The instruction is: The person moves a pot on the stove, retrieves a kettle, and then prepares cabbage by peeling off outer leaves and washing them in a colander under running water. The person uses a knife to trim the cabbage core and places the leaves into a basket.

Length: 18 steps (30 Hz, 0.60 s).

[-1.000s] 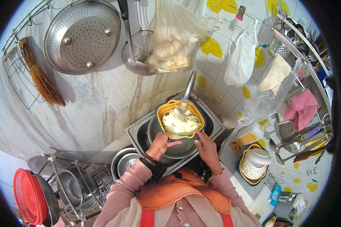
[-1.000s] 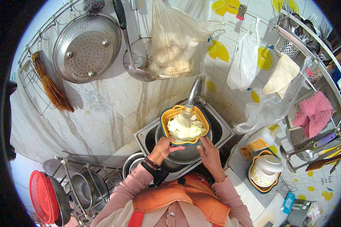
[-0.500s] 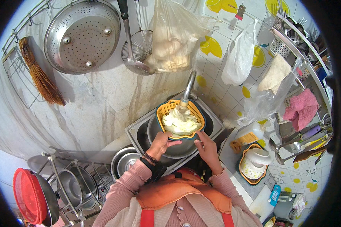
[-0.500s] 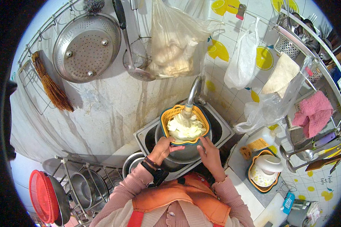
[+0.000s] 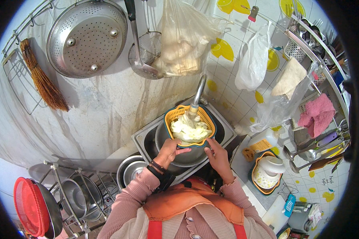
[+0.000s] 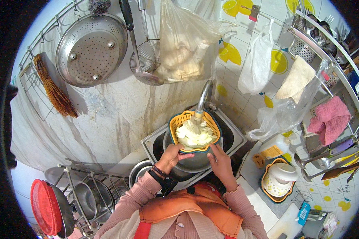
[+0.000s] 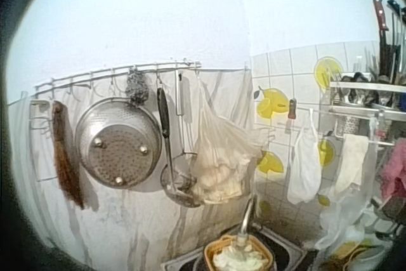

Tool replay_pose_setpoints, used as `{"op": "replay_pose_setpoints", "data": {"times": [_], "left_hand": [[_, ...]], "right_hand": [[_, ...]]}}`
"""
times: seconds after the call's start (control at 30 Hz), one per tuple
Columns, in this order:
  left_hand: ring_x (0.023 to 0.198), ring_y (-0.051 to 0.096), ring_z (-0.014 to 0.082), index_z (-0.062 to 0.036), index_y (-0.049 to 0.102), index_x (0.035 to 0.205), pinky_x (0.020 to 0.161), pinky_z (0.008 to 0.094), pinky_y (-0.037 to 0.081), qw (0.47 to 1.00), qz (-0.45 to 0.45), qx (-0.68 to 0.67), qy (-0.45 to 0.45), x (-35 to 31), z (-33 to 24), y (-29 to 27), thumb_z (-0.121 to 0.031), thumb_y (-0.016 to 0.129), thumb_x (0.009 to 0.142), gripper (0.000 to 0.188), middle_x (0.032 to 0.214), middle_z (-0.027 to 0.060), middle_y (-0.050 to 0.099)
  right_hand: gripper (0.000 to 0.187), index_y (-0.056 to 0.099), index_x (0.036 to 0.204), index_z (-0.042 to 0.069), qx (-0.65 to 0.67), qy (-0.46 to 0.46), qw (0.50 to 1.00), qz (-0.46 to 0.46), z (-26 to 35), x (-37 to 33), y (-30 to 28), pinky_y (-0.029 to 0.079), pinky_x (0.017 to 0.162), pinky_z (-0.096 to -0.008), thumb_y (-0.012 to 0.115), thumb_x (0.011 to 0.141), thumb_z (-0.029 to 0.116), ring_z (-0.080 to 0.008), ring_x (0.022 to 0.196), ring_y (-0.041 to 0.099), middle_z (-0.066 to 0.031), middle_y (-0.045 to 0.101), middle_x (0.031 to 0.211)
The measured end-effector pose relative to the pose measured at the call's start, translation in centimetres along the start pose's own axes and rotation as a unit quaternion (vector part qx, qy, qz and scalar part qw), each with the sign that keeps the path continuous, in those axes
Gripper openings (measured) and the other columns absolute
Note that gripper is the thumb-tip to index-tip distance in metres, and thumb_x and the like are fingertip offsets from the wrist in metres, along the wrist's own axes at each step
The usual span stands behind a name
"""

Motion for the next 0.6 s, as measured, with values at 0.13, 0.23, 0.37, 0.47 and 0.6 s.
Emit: {"op": "replay_pose_setpoints", "data": {"times": [0.13, 0.23, 0.37, 0.47, 0.6], "left_hand": [[0.103, 0.067, 0.0390, 0.0217, 0.041, 0.129, 0.078, 0.0462, 0.066, 1.000, -0.002, -0.006, 0.005, -0.04, 0.06, -0.05, 0.002, 0.047, 0.090, 0.044, 0.124, 0.0284, 0.059], [0.103, 0.067, 0.0391, 0.0216, 0.041, 0.130, 0.079, 0.0461, 0.066, 1.000, -0.001, -0.007, 0.000, -0.12, -0.01, -0.08, 0.002, 0.046, 0.090, 0.045, 0.124, 0.0283, 0.059], [0.103, 0.067, 0.0393, 0.0221, 0.040, 0.130, 0.079, 0.0460, 0.066, 1.000, 0.000, 0.002, -0.003, -0.15, -0.17, -0.05, 0.001, 0.046, 0.091, 0.045, 0.125, 0.0289, 0.058], [0.103, 0.067, 0.0395, 0.0227, 0.039, 0.129, 0.079, 0.0463, 0.066, 1.000, -0.004, 0.009, -0.003, -0.09, -0.25, -0.07, 0.001, 0.046, 0.091, 0.045, 0.124, 0.0300, 0.058], [0.103, 0.067, 0.0398, 0.0233, 0.039, 0.129, 0.078, 0.0466, 0.066, 1.000, 0.004, 0.001, -0.002, 0.03, -0.29, -0.02, 0.001, 0.046, 0.091, 0.045, 0.124, 0.0307, 0.057]], "right_hand": [[0.043, 0.055, 0.135, 0.005, 0.006, 0.012, 1.000, 0.005, -0.07, 0.01, 0.08, 0.050, 0.094, -0.0425, 0.063, 0.095, 0.019, -0.0452, 0.114, 0.060, -0.0293, 0.056, 0.133], [0.043, 0.055, 0.135, 0.005, 0.013, 0.022, 1.000, 0.015, -0.11, 0.07, 0.11, 0.051, 0.093, -0.0421, 0.063, 0.095, 0.020, -0.0447, 0.111, 0.061, -0.0289, 0.056, 0.133], [0.043, 0.055, 0.135, 0.006, -0.008, -0.003, 1.000, 0.005, 0.19, 0.18, 0.03, 0.052, 0.090, -0.0412, 0.063, 0.095, 0.020, -0.0438, 0.106, 0.064, -0.0291, 0.055, 0.133], [0.043, 0.055, 0.136, 0.007, -0.004, 0.020, 1.000, 0.011, -0.01, 0.16, 0.10, 0.052, 0.089, -0.0410, 0.062, 0.095, 0.020, -0.0436, 0.105, 0.064, -0.0296, 0.055, 0.134], [0.043, 0.055, 0.136, 0.007, -0.009, 0.000, 1.000, -0.003, -0.04, 0.27, 0.16, 0.053, 0.089, -0.0406, 0.063, 0.095, 0.020, -0.0433, 0.102, 0.065, -0.0301, 0.055, 0.134]]}}
Point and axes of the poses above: each hand's wrist, its own x-axis towards the middle knuckle, its own y-axis out of the palm, z = x × y, the point moved 4 cm from there along x, towards the middle knuckle
